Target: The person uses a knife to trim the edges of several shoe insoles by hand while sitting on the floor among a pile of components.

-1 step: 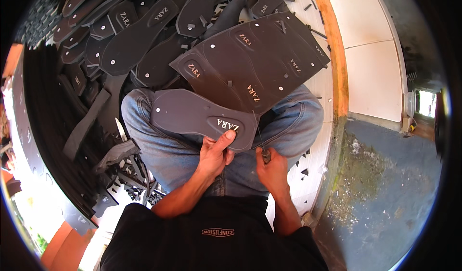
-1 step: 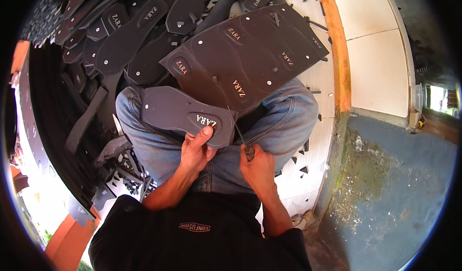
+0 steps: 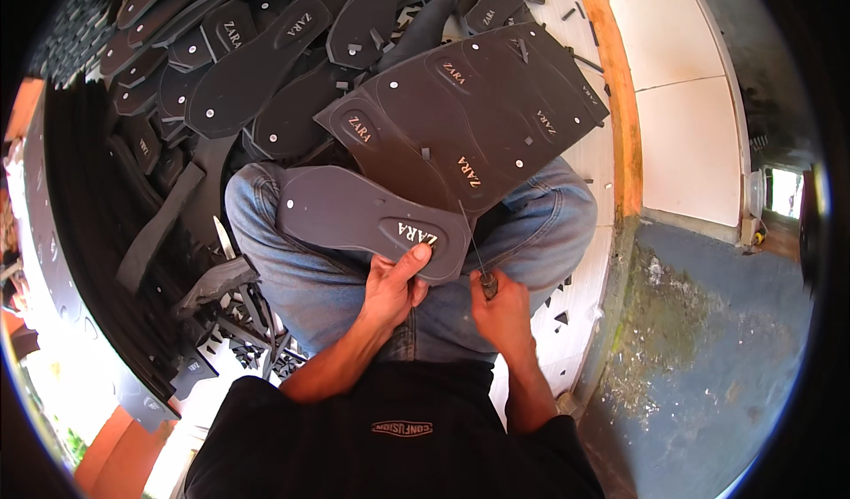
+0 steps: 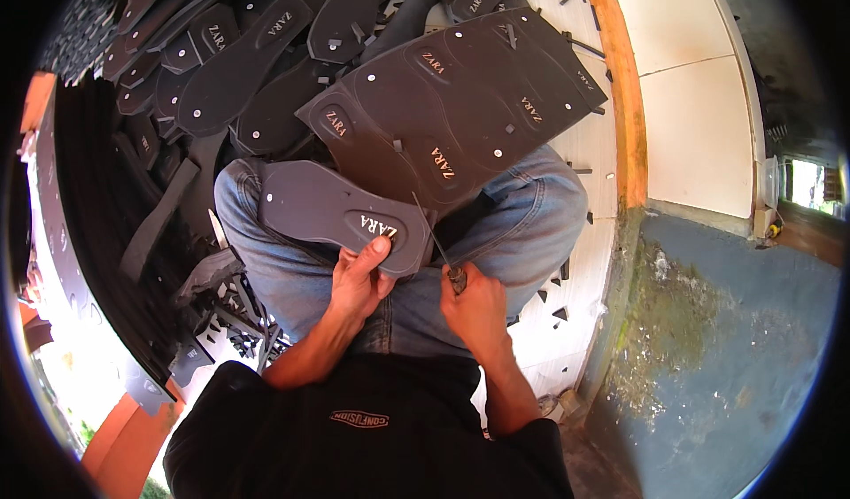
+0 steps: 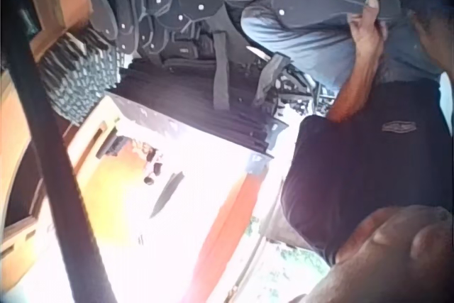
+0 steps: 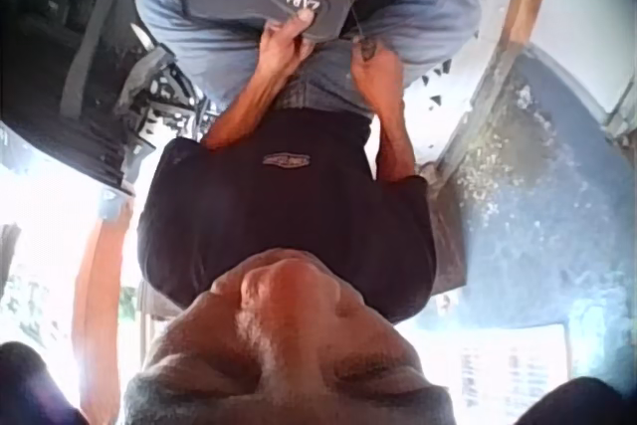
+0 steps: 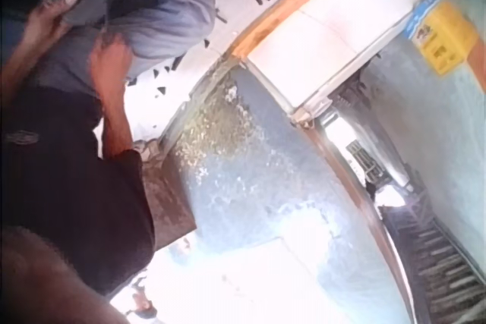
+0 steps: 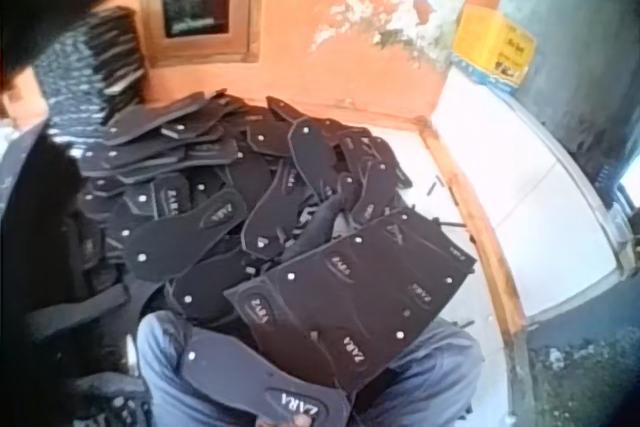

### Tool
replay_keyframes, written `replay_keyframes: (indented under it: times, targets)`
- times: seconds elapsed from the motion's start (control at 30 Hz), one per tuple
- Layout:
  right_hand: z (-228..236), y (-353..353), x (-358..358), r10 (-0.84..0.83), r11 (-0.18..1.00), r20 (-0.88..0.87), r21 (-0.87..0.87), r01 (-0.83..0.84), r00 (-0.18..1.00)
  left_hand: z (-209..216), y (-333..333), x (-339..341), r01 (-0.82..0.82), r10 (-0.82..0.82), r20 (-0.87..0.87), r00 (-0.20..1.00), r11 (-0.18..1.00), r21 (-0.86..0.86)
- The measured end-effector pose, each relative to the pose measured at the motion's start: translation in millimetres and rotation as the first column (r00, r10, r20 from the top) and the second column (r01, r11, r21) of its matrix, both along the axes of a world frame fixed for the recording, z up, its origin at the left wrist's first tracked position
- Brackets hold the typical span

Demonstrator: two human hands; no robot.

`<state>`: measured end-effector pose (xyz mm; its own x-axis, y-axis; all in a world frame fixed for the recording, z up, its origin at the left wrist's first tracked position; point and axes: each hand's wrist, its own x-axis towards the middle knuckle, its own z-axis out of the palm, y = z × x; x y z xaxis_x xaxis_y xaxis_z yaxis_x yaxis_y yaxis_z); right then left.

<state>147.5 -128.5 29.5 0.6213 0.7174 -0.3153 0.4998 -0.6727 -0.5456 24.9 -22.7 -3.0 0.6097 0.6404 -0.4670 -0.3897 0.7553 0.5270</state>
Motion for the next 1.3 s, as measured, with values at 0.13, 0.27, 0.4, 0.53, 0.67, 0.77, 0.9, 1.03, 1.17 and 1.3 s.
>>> replay_keyframes:
  times: [0.13,0.27,0.4,0.53,0.67,0.77,0.9,1.03,1.17,1.3]
  targets:
    - [5.4,26.4,13.1,0.214,0.974,0.078,0.056,-0.219,0.974,-3.8,-7.7,-11.4,0.039,-0.042,-0.05,0.998,0.998,-0.056]
    - [-7.1,41.9,20.7,0.159,0.973,-0.208,0.199,-0.118,0.965,5.2,-13.0,-21.9,0.078,-0.08,-0.025,0.997,0.995,-0.056]
    - [12.6,41.6,19.2,-0.115,0.93,-0.833,0.101,0.353,0.541,3.0,-15.7,-26.1,0.124,-0.126,-0.069,0.99,0.992,-0.04]
    - [5.1,27.8,4.7,0.063,0.983,-0.7,0.167,0.078,0.711,-15.7,-3.2,-46.9,0.046,-0.048,-0.118,0.992,0.999,-0.022]
    - [3.1,-5.9,-11.1,0.195,0.976,-0.697,0.205,-0.069,0.69,-0.7,79.9,-66.4,-0.297,0.279,-0.249,0.928,0.954,-0.037]
    - [5.8,-7.8,-24.4,0.172,0.981,-0.648,0.179,-0.072,0.742,7.0,99.5,-74.4,-0.118,0.143,-0.258,0.956,0.987,0.11]
    - [-3.6,11.5,-23.4,0.162,0.975,-0.259,0.189,-0.114,0.952,29.4,86.8,-71.9,0.209,-0.17,-0.329,0.929,0.974,0.085]
    - [-2.1,14.6,-19.9,0.234,0.964,-0.129,0.161,-0.212,0.964,34.0,77.7,-67.5,0.251,-0.221,-0.246,0.944,0.963,0.099]
    - [-4.6,6.1,-22.4,0.202,0.97,-0.14,0.167,-0.178,0.969,34.1,74.3,-64.0,0.303,-0.269,-0.255,0.929,0.947,0.105]
    - [-1.3,15.5,-20.8,0.238,0.967,-0.146,0.128,-0.22,0.96,41.6,69.1,-62.9,0.4,-0.353,-0.281,0.892,0.907,0.132]
